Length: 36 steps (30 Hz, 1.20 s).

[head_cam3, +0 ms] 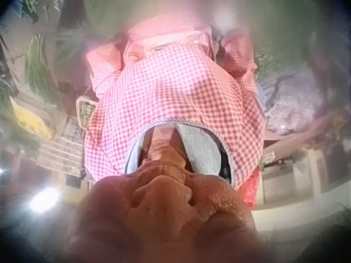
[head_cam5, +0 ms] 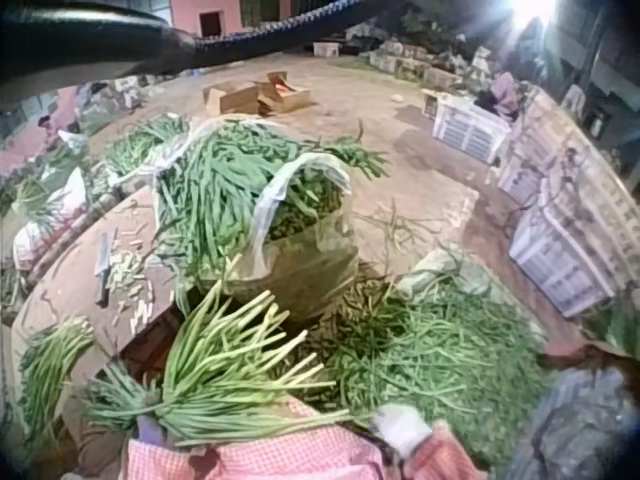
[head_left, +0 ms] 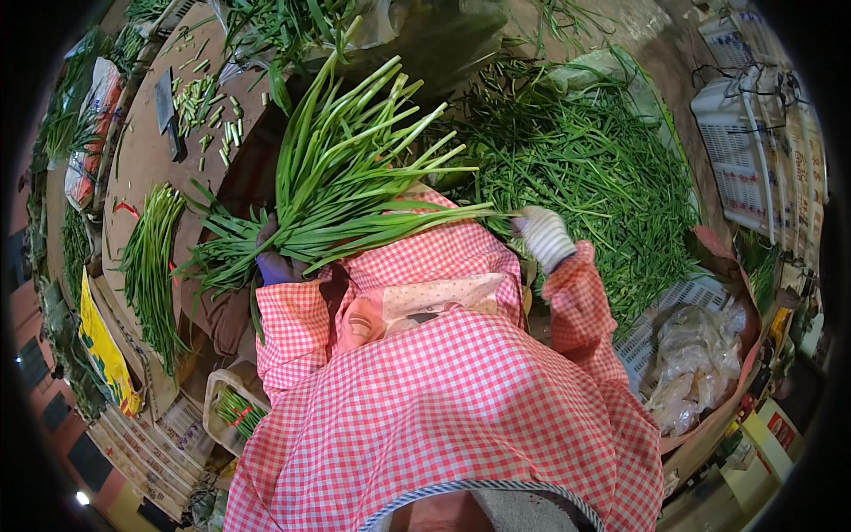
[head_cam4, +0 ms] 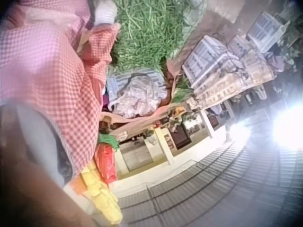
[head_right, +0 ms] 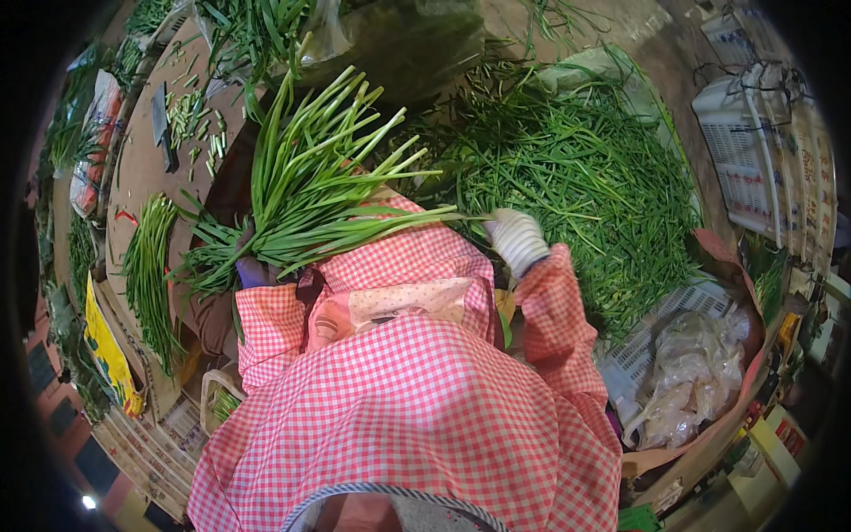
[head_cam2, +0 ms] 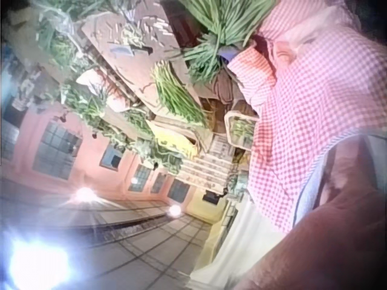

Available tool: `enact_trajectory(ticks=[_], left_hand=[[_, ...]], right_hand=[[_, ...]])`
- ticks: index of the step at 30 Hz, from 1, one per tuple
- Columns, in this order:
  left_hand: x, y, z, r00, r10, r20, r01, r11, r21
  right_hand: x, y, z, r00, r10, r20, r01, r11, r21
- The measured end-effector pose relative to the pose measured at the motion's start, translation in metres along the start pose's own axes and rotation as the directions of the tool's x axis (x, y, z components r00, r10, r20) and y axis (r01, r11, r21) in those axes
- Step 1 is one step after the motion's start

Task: The person gathers green leafy vegetables, aligns them into bunches, and secures each bunch with a red rubber band. The person places the finished bundles into a white basket and continues processing additional bunches from a pile on the table.

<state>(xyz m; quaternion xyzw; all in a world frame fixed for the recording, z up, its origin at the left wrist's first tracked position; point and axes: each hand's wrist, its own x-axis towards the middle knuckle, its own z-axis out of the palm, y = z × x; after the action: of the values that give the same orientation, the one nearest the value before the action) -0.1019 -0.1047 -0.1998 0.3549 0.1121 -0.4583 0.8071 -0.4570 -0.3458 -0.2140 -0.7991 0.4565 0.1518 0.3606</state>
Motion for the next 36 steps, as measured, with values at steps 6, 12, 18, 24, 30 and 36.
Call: enact_trajectory(ticks=[6,12,18,24,30,36], left_hand=[[-0.002,-0.002,0.001,0.993,0.043,-0.111,-0.043,0.999,0.001],[-0.015,0.0,0.015,0.99,0.122,-0.07,-0.122,0.992,0.003],[-0.003,0.0,0.001,0.986,0.056,-0.157,-0.064,0.997,-0.048],[-0.009,-0.002,0.0,0.961,0.175,-0.214,-0.187,0.982,-0.035],[-0.009,-0.014,-0.004,0.925,0.325,-0.198,-0.316,0.946,0.079],[-0.012,-0.005,0.01,0.964,0.155,-0.215,-0.176,0.981,-0.08]], right_hand=[[-0.032,0.028,-0.061,0.979,0.09,-0.185,-0.137,0.956,-0.259],[0.012,-0.1,-0.091,0.898,-0.44,0.016,0.436,0.886,-0.157],[0.041,-0.168,-0.02,0.897,-0.336,0.286,0.394,0.902,-0.176],[0.041,-0.109,-0.016,0.973,-0.218,0.08,0.225,0.97,-0.095],[0.015,0.004,-0.051,0.963,0.236,0.128,-0.152,0.871,-0.468],[0.011,-0.066,-0.112,0.983,-0.003,-0.185,-0.021,0.992,-0.127]])
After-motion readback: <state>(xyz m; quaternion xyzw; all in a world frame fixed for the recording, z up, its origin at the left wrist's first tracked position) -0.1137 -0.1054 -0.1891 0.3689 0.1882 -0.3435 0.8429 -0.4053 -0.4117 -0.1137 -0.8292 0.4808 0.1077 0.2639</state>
